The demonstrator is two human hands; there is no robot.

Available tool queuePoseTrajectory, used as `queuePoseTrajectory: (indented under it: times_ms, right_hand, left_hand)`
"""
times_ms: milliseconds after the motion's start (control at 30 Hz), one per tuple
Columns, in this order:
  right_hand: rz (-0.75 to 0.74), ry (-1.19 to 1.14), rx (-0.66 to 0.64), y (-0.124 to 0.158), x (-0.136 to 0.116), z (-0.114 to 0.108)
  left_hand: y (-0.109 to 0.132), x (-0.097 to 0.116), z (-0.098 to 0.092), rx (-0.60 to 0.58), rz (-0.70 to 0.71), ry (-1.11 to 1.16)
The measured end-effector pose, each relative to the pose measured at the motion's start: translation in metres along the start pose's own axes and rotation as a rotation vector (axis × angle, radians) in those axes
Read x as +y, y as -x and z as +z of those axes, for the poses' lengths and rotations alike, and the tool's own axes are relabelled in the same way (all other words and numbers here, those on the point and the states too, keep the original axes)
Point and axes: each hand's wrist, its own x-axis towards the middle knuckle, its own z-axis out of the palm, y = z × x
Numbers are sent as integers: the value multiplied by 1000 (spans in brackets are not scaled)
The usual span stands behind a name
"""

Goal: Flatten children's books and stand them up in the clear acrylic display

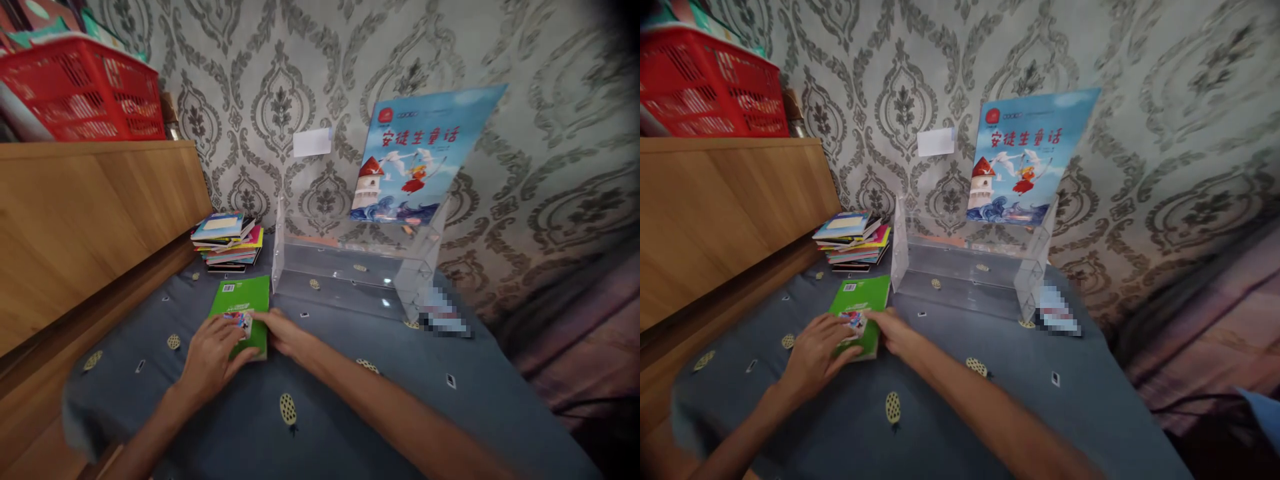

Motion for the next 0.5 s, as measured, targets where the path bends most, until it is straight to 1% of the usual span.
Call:
queuePoseTrajectory:
  times_ms: [33, 100, 167, 233, 300, 367, 500]
  right_hand:
    - [-5, -2, 29, 1, 8, -4]
    - [-19, -23, 55, 5, 20, -11]
    - [-36, -20, 80, 9, 25, -16]
    - [-41, 18, 113, 12, 27, -17]
    - [-26, 63, 123, 17, 27, -19]
    - [-11, 87, 117, 25, 29, -22]
    - [-9, 93, 106, 53, 30, -30]
  left_hand:
    - [5, -3, 1, -14, -8, 54]
    - [10, -15, 5, -51, -94, 102]
    - [8, -33, 12, -108, -219, 118]
    - [2, -53, 18, -154, -299, 134]
    - [-7, -73, 24, -152, -325, 114]
    - [-20, -91, 28, -113, -332, 60]
    - [-52, -121, 37, -65, -346, 6]
